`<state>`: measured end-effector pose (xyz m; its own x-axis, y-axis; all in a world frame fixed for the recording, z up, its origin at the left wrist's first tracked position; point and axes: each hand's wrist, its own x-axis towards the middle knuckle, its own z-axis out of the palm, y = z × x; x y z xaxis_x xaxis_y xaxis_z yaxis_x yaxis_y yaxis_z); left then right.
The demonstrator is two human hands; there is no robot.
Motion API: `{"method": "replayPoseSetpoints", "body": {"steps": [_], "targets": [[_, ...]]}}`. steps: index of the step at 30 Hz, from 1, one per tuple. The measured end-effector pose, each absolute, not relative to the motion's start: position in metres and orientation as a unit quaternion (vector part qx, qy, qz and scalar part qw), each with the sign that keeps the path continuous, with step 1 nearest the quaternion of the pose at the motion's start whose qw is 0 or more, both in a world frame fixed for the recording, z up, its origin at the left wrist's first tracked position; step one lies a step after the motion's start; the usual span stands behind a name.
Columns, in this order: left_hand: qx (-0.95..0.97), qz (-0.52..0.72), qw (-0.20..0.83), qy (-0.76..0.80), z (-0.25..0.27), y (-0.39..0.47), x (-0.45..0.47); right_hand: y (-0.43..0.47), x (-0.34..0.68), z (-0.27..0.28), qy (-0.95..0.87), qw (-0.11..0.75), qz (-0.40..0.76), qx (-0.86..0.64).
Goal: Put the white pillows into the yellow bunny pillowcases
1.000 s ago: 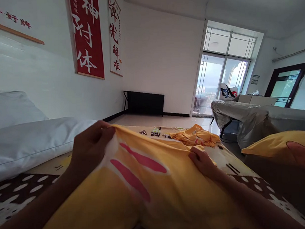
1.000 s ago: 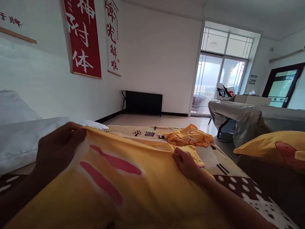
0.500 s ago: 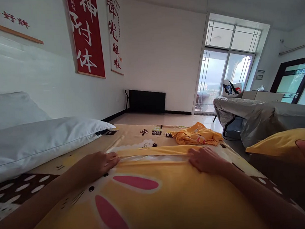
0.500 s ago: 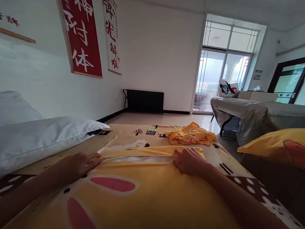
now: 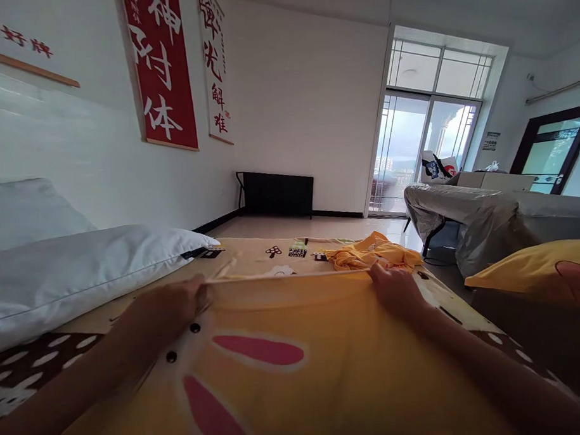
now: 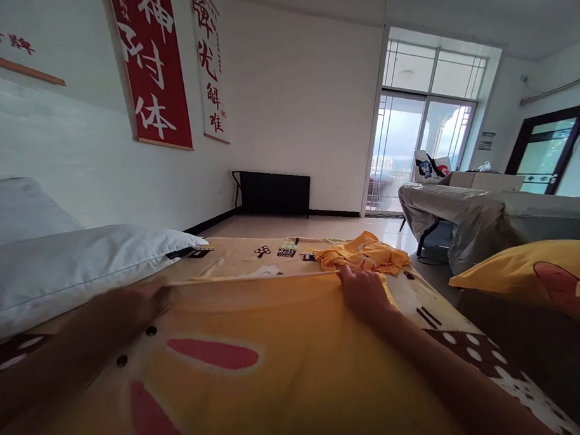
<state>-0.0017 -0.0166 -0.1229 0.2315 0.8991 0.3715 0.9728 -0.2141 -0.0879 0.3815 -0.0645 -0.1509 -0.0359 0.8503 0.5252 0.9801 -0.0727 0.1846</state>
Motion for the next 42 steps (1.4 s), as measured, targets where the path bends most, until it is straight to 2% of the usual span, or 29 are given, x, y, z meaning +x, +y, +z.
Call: {"method": "replayPoseSetpoints", "body": {"steps": [5,8,10,12,15,17,20,24,26,31,35,39,42], "targets": [[-0.616,-0.368,0.326,-0.616,-0.081,-0.008,0.009,-0.042,0.403,-0.111,-0.603,0.336,-0.466,-0.554],[-0.598,-0.438,0.400,-0.539,-0.087,0.012,0.004,-0.030,0.420,-0.105,-0.590,0.388,-0.531,-0.468],[-0.662,-0.393,0.431,-0.471,-0.112,0.024,-0.002,-0.027,0.428,-0.121,-0.623,0.357,-0.530,-0.451],[-0.752,-0.304,0.433,-0.394,-0.147,0.033,-0.005,-0.026,0.432,-0.150,-0.687,0.283,-0.482,-0.464],[-0.866,-0.161,0.351,-0.316,-0.198,0.039,0.003,-0.022,0.432,-0.198,-0.771,0.140,-0.317,-0.534],[-0.890,-0.111,0.285,-0.339,-0.215,0.042,0.014,-0.018,0.431,-0.220,-0.775,0.082,-0.212,-0.589],[-0.895,-0.075,0.176,-0.403,-0.209,0.046,0.027,-0.011,0.434,-0.227,-0.765,0.067,-0.148,-0.624],[-0.913,-0.010,0.044,-0.406,-0.187,0.043,0.033,-0.014,0.439,-0.220,-0.793,0.052,-0.093,-0.600],[-0.920,0.016,0.019,-0.391,-0.188,0.037,0.036,-0.022,0.436,-0.222,-0.815,0.036,-0.061,-0.575],[-0.909,0.069,0.035,-0.410,-0.204,0.021,0.050,-0.042,0.423,-0.230,-0.841,0.002,0.003,-0.542],[-0.904,0.069,0.024,-0.422,-0.182,0.002,0.047,-0.056,0.426,-0.212,-0.831,-0.036,0.010,-0.555],[-0.901,0.085,-0.041,-0.424,-0.153,-0.027,0.036,-0.076,0.433,-0.191,-0.834,-0.078,-0.044,-0.545],[-0.899,0.055,0.012,-0.435,-0.147,-0.041,0.032,-0.085,0.429,-0.181,-0.800,-0.084,-0.129,-0.580]]}}
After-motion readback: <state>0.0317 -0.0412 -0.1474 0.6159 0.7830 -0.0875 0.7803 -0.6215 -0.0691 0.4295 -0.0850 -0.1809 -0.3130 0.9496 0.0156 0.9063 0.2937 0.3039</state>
